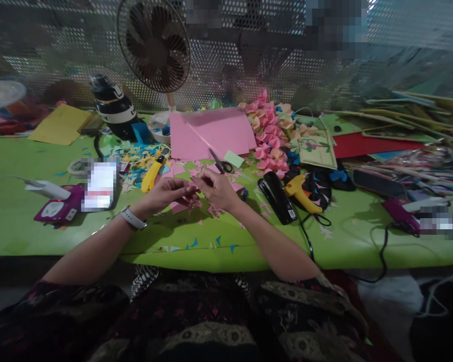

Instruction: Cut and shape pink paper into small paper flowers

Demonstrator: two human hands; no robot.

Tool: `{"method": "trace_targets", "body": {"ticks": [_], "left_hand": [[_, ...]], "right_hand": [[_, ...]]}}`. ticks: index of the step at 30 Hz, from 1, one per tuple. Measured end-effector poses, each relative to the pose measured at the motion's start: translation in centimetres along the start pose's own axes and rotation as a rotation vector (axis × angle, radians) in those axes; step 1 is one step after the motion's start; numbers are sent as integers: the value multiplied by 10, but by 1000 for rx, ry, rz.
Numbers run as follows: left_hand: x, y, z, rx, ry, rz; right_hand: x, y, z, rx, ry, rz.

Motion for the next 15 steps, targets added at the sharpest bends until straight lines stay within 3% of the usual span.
{"method": "trace_targets", "body": {"ticks": [7, 15], "left_hand": [[0, 0, -5, 3, -5, -36], [0, 3, 3, -42, 64, -55]], "right_hand": [[1, 4, -3, 142, -67, -25], [0, 10, 1, -29, 9, -113]]}}
Point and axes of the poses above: each hand's wrist, its own x-axis away from the middle knuckle, its own y-axis out of the palm, z = x × y, the point moved 9 cm from there along -x, towards the middle knuckle, and after that the axes turned 9 degrees about y, right-handed, at the moved point
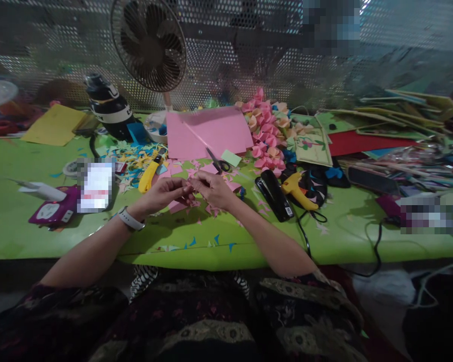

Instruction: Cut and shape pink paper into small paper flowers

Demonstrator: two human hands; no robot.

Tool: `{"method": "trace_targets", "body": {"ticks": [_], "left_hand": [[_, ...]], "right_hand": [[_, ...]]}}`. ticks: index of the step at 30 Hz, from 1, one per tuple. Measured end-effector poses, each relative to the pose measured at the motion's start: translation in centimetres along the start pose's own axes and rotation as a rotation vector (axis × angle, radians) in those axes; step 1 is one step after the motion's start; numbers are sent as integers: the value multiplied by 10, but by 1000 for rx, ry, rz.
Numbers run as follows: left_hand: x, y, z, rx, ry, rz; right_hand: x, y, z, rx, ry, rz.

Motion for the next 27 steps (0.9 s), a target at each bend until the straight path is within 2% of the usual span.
{"method": "trace_targets", "body": {"ticks": [3, 9, 12, 16, 19, 21, 23, 25, 27], "left_hand": [[0, -2, 2, -3, 1, 25], [2, -16, 11, -15, 50, 205], [2, -18, 9, -5, 27, 222], [2, -18, 5, -3, -27, 240], [1, -17, 3, -7, -53, 249], [1, -17, 2, -5, -53, 257], [1, -17, 0, 9, -52, 264], [1, -18, -2, 22, -52, 264], [1, -18, -4, 29, -49, 263]], "right_hand": [[0, 0, -1, 15, 17, -35], [-1, -1, -2, 97, 66, -59], [-1, 1, -3, 114, 123, -86], [8, -8, -16, 298, 121, -120], [22, -35, -19, 331, 157, -102], [33, -63, -17, 364, 173, -27], [45, -96, -12, 414, 169, 109], [57, -127, 0, 436, 227, 219], [70, -152, 10, 557, 277, 327]]}}
Point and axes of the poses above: each hand's wrist, its own x-axis away from the middle knuckle, its own y-axis out of the palm, z = x × y, the point moved 9 cm from there along -x, towards the middle knuckle, and after that the axes turned 9 degrees about y, right-handed, at the moved point
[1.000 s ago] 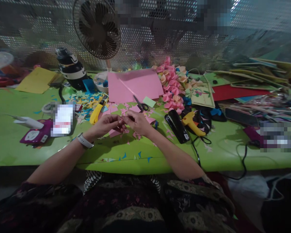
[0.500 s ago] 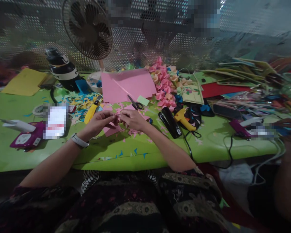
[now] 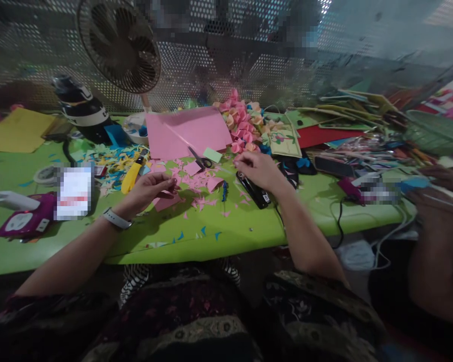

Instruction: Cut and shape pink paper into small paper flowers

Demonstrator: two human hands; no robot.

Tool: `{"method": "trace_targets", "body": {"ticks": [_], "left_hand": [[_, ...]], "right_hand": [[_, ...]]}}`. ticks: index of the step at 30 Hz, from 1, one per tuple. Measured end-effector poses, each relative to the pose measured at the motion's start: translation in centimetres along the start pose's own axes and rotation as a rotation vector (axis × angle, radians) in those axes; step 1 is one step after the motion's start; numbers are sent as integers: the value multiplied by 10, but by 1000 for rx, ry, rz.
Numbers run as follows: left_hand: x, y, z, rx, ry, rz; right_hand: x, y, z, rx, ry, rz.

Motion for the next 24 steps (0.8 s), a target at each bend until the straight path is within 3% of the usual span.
{"method": "trace_targets", "body": {"ticks": [4, 11, 17, 24], "left_hand": [[-1, -2, -2, -7, 3, 6], [-3, -5, -3, -8, 15, 21], [-2, -6, 0, -28, 28, 23], [-1, -3, 3, -40, 23, 12]], "right_hand": [[9, -14, 35, 310, 151, 113], [24, 12, 55, 592, 350, 28], [32, 7, 45, 604, 303, 112], [39, 26, 28, 625, 179, -31]]}}
Point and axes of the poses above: each hand's wrist, its own x-axis away from the middle knuckle, its own y-axis out of the palm, z = x × y, the point moved 9 cm from there along -x, towards the middle knuckle, and after that the axes turned 9 degrees about y, right-handed, at the moved point
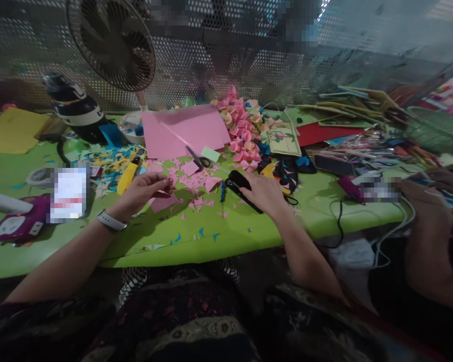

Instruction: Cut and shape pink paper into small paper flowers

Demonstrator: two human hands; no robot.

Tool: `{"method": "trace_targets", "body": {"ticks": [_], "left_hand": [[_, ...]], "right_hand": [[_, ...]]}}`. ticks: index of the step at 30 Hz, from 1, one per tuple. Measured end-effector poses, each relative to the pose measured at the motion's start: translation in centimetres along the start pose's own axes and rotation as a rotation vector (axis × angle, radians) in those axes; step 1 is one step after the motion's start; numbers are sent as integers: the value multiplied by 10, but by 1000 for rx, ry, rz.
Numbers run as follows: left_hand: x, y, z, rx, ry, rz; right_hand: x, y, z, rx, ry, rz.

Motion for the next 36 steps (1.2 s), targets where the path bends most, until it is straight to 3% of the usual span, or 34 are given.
{"method": "trace_targets", "body": {"ticks": [11, 16, 28, 32, 36], "left_hand": [[-1, -4, -8, 2, -16, 14], [-1, -2, -7, -19, -23, 5], [-1, -1, -4, 14, -17, -3], [-2, -1, -2, 19, -14, -3], [-2, 0, -3, 44, -26, -2]], "right_hand": [[-26, 6, -49, -106, -71, -17], [-25, 4, -73, -165, -177, -46], [-31, 1, -53, -54, -124, -69], [-39, -12, -58, -197, -185, -86], [-69, -29, -74, -303, -162, -14]]}}
Point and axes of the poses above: each hand's wrist, its own x-axis away from the middle knuckle, its own y-axis out of the palm, z = x × y, the point moved 9 cm from there along -x, towards the middle knuckle, and after that the axes turned 9 degrees about y, right-handed, at the moved point
